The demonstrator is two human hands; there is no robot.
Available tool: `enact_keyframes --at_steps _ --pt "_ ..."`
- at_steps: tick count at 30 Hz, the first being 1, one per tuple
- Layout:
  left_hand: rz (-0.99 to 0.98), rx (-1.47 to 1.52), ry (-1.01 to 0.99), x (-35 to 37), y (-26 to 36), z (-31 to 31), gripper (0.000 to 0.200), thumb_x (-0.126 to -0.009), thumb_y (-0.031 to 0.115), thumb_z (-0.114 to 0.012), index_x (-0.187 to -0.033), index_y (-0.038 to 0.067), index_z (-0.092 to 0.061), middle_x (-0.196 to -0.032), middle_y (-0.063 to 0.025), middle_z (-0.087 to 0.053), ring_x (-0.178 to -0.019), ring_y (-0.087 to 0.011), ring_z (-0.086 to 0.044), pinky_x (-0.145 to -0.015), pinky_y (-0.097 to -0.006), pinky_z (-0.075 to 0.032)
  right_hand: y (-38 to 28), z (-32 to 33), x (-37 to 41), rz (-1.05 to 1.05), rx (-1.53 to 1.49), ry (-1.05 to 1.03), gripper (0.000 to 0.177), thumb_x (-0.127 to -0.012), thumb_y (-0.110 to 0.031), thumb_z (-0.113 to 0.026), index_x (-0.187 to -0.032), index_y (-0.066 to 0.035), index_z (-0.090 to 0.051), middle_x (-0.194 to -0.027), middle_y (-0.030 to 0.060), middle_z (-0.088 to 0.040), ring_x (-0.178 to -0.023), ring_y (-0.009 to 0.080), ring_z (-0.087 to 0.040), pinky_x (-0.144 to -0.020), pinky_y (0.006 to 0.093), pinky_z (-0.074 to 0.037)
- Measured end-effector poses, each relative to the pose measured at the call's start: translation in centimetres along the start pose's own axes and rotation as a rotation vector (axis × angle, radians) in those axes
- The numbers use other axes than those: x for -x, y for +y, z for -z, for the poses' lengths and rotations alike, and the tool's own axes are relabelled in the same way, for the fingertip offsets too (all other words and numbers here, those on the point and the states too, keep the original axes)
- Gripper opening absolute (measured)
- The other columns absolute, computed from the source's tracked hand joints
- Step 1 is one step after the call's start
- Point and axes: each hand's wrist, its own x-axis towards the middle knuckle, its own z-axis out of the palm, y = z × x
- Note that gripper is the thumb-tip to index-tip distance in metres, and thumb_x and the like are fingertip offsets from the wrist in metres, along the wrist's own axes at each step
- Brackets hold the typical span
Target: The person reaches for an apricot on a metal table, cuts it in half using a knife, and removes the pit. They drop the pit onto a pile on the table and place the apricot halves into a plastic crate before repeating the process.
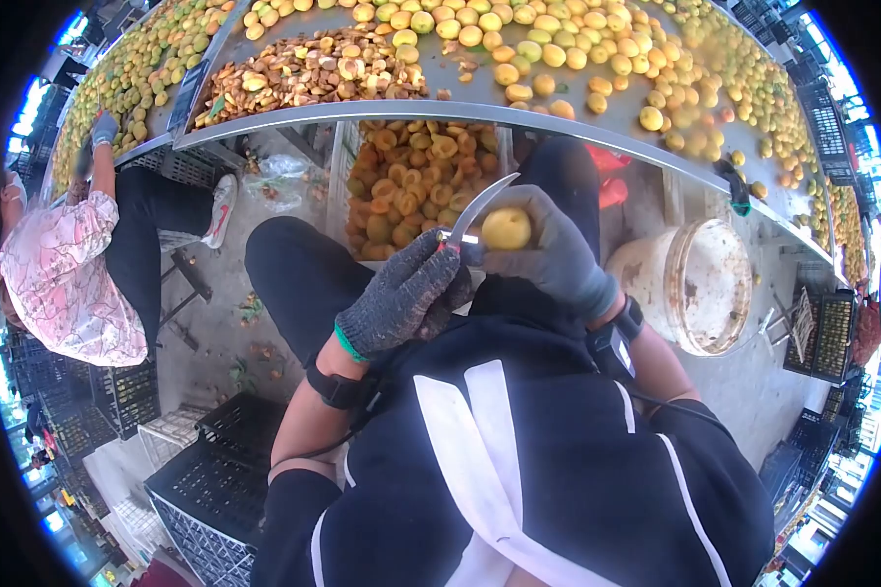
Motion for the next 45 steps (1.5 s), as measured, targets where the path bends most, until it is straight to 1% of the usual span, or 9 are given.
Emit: enact_keyframes --at_steps 5,8,17,19,26,28,31,39,45 --pt "-0.058 -0.069 -0.074 0.2 -0.1 0.1 0.027 -0.101 0.027 -0.052 -0.118 0.005 -0.054 -0.078 -0.0029 -0.057 -0.048 -0.0066 -0.048 -0.043 -0.0191 -0.038 -1.8 -0.3 0.2 0.163 0.483 -0.115 0.052 -0.071 -0.005 -0.083 -0.116 -0.004 -0.056 -0.117 0.0103 -0.055 -0.109 0.0236 -0.055 -0.096 0.0328 -0.043" --pt "-0.077 -0.167 -0.070 0.5 0.1 -0.1 0.026 -0.101 0.026 -0.053 -0.115 0.004 -0.056 -0.078 -0.0018 -0.057 -0.050 -0.0064 -0.049 -0.045 -0.0197 -0.036 -1.3 -0.4 0.0 0.308 0.398 -0.150 0.065 -0.072 -0.012 -0.085 -0.127 -0.004 -0.052 -0.112 0.0089 -0.056 -0.105 0.0194 -0.055 -0.094 0.0326 -0.044" --pt "-0.206 -0.710 0.028 1.0 0.0 -0.9 0.026 -0.097 0.020 -0.058 -0.115 0.003 -0.055 -0.082 -0.0101 -0.060 -0.074 -0.0204 -0.061 -0.069 -0.0333 -0.048 -2.3 0.0 -0.3 0.276 0.496 -0.248 0.054 -0.067 -0.011 -0.085 -0.115 -0.005 -0.061 -0.112 0.0117 -0.059 -0.105 0.0286 -0.057 -0.093 0.0352 -0.045" --pt "-0.425 -0.800 0.051 0.8 -0.7 -0.7 0.023 -0.094 0.015 -0.062 -0.112 0.003 -0.056 -0.088 -0.0085 -0.061 -0.075 -0.0202 -0.061 -0.069 -0.0308 -0.049 -2.3 -0.1 -0.2 0.275 0.482 -0.253 0.055 -0.067 -0.011 -0.084 -0.116 -0.005 -0.061 -0.112 0.0121 -0.059 -0.104 0.0291 -0.057 -0.093 0.0354 -0.045" --pt "-0.422 -0.835 0.098 0.7 -1.5 -0.9 0.027 -0.088 0.006 -0.066 -0.112 0.003 -0.054 -0.090 -0.0119 -0.062 -0.081 -0.0267 -0.063 -0.074 -0.0347 -0.050 -1.8 -0.1 -0.1 0.319 0.548 -0.307 0.058 -0.068 -0.006 -0.079 -0.121 -0.005 -0.056 -0.113 0.0138 -0.056 -0.104 0.0313 -0.058 -0.092 0.0352 -0.046" --pt "-0.267 -0.816 0.099 0.9 -0.7 -1.2 0.037 -0.088 0.014 -0.066 -0.120 0.002 -0.050 -0.090 -0.0219 -0.064 -0.084 -0.0386 -0.065 -0.072 -0.0408 -0.050 -1.8 -0.3 0.2 0.277 0.514 -0.304 0.059 -0.069 -0.006 -0.079 -0.122 -0.005 -0.054 -0.114 0.0137 -0.055 -0.104 0.0303 -0.058 -0.092 0.0349 -0.046" --pt "-0.288 -0.866 0.098 0.7 -1.8 -0.7 0.041 -0.086 0.014 -0.066 -0.122 0.002 -0.048 -0.092 -0.0235 -0.064 -0.086 -0.0402 -0.065 -0.073 -0.0429 -0.051 -1.3 -0.5 0.6 0.192 0.408 -0.311 0.058 -0.070 -0.003 -0.076 -0.122 -0.004 -0.053 -0.112 0.0117 -0.054 -0.104 0.0255 -0.055 -0.092 0.0338 -0.044" --pt "-0.202 -1.000 0.175 0.4 -3.3 -0.7 0.040 -0.083 0.003 -0.068 -0.120 0.002 -0.052 -0.106 -0.0184 -0.064 -0.096 -0.0350 -0.064 -0.086 -0.0395 -0.050 -0.3 -1.8 1.3 0.094 0.335 -0.217 0.050 -0.072 0.003 -0.068 -0.119 -0.004 -0.052 -0.108 0.0119 -0.054 -0.101 0.0259 -0.058 -0.089 0.0323 -0.046" --pt "-0.227 -0.865 0.065 -0.4 -4.0 -0.5 0.036 -0.086 0.002 -0.065 -0.120 0.003 -0.054 -0.110 -0.0181 -0.064 -0.102 -0.0319 -0.063 -0.090 -0.0381 -0.051 0.0 -1.5 1.1 0.279 0.456 -0.187 0.049 -0.067 0.005 -0.065 -0.114 -0.003 -0.053 -0.106 0.0126 -0.054 -0.099 0.0267 -0.058 -0.088 0.0328 -0.046"
